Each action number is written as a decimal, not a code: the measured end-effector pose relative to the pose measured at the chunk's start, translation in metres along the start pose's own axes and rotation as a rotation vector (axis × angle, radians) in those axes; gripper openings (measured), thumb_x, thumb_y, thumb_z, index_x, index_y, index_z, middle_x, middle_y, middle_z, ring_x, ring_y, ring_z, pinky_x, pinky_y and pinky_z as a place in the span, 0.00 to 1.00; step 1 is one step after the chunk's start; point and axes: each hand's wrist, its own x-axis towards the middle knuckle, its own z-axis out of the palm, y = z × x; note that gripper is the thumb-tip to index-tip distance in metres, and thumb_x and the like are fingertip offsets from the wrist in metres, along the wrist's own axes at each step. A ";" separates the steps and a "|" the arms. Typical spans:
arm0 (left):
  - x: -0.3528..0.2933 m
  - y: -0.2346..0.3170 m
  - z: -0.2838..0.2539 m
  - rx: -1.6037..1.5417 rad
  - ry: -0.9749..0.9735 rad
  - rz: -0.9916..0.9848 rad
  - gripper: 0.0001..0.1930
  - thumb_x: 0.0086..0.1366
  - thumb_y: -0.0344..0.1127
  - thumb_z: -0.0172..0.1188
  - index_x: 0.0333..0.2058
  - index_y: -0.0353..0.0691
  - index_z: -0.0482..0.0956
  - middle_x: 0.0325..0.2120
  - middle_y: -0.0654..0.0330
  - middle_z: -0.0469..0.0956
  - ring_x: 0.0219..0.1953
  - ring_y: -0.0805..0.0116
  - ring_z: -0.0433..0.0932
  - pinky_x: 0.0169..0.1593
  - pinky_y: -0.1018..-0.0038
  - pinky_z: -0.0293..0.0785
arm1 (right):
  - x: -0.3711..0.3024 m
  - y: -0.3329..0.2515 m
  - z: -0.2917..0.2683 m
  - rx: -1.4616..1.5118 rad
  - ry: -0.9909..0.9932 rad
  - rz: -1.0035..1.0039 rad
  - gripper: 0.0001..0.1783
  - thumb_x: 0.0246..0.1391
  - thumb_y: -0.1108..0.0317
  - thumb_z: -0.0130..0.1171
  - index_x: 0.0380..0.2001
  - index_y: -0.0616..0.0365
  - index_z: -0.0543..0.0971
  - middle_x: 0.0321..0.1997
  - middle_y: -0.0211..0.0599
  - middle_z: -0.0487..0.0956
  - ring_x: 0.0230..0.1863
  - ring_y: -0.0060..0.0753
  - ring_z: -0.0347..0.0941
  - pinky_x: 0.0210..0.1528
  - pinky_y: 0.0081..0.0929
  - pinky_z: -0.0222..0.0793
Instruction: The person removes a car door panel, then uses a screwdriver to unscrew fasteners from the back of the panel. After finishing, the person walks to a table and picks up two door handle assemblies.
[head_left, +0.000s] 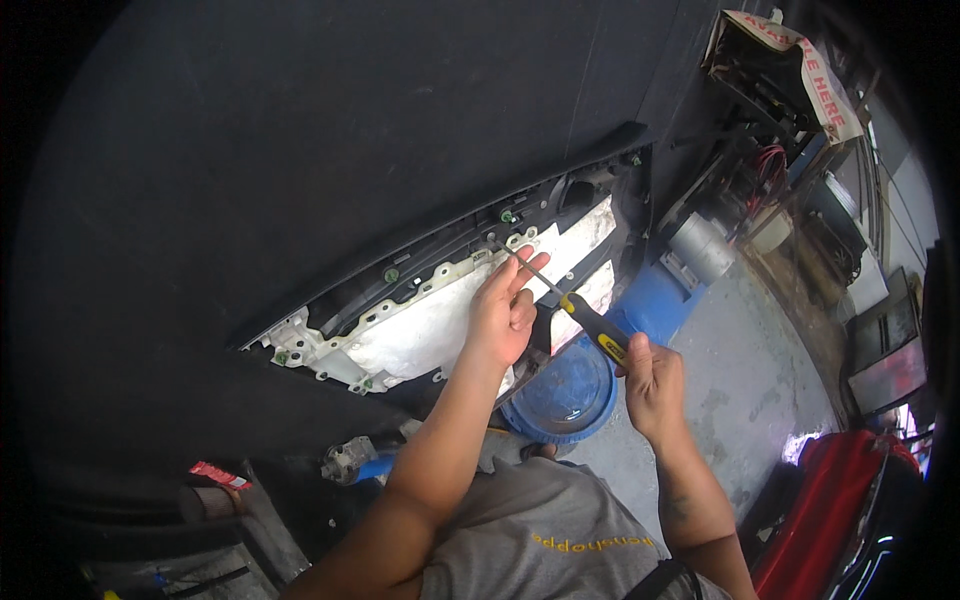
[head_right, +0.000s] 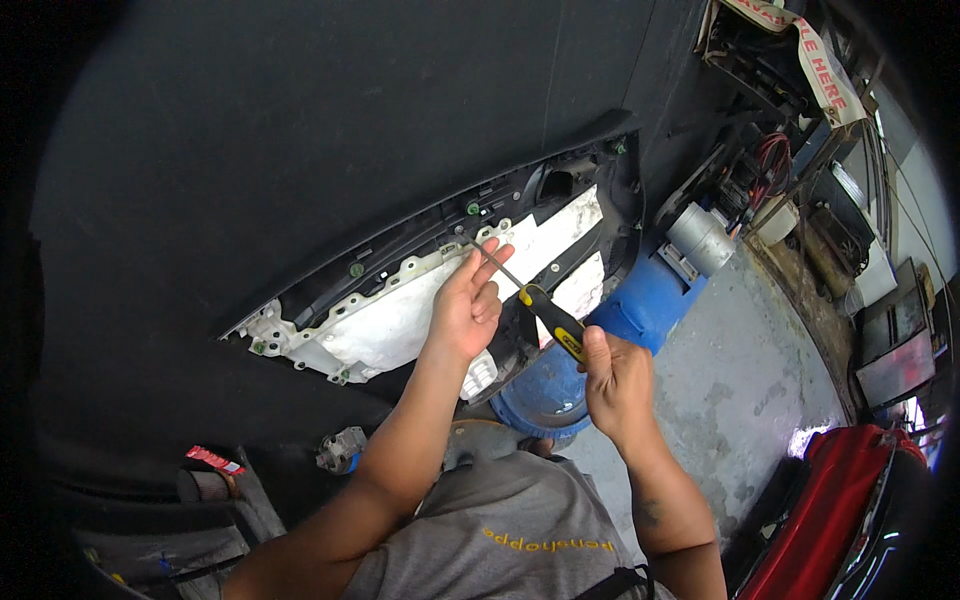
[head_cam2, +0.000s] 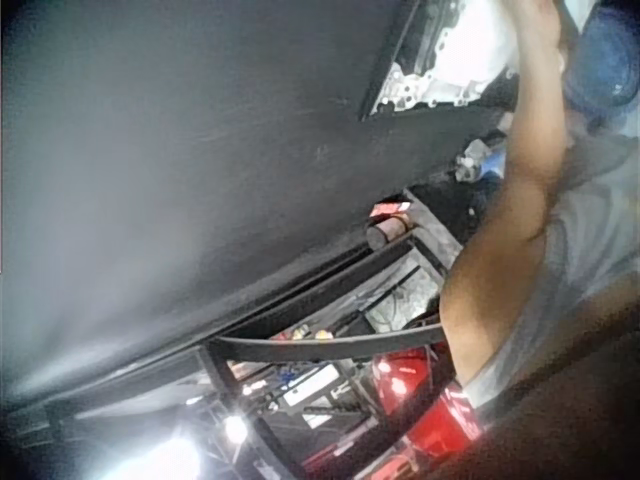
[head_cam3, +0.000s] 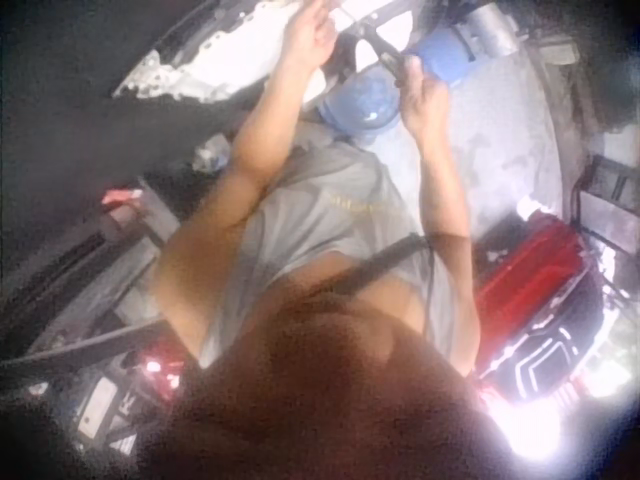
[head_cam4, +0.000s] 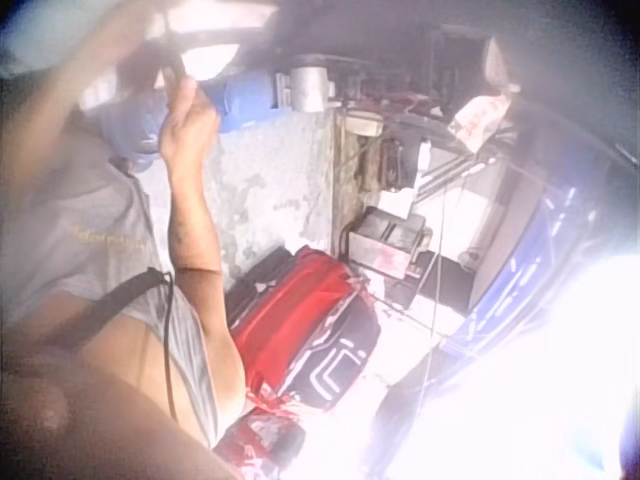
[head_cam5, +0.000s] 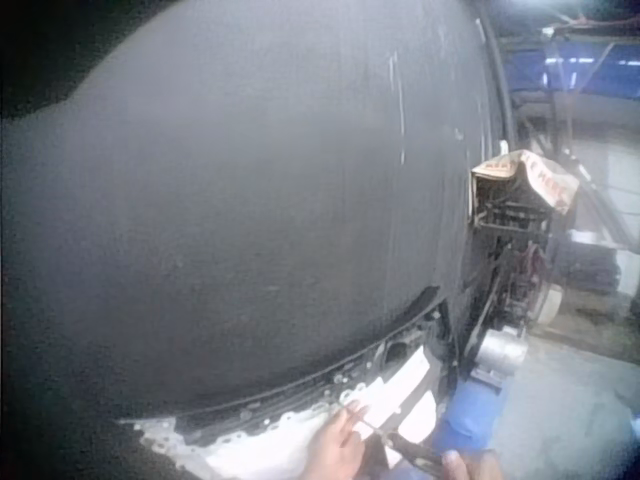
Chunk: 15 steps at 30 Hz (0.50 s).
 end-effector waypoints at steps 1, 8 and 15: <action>0.002 0.000 -0.004 0.023 -0.009 0.015 0.12 0.73 0.38 0.58 0.50 0.39 0.75 0.47 0.58 0.78 0.14 0.84 0.57 0.18 0.84 0.54 | -0.001 -0.003 0.002 0.046 0.037 -0.061 0.27 0.69 0.48 0.51 0.48 0.65 0.77 0.31 0.45 0.80 0.26 0.35 0.77 0.29 0.28 0.71; 0.012 -0.007 -0.014 0.010 0.009 0.029 0.10 0.74 0.36 0.57 0.50 0.41 0.76 0.46 0.60 0.79 0.14 0.85 0.57 0.18 0.85 0.54 | -0.004 0.000 0.008 -0.278 0.288 -0.622 0.23 0.54 0.72 0.70 0.52 0.61 0.75 0.36 0.46 0.82 0.30 0.42 0.80 0.34 0.34 0.77; 0.016 -0.010 -0.021 0.032 0.011 0.087 0.08 0.71 0.39 0.61 0.44 0.45 0.78 0.37 0.66 0.80 0.13 0.85 0.56 0.17 0.85 0.52 | -0.002 -0.006 -0.001 -0.071 -0.004 -0.049 0.21 0.64 0.57 0.62 0.49 0.65 0.75 0.36 0.44 0.81 0.30 0.36 0.79 0.33 0.33 0.73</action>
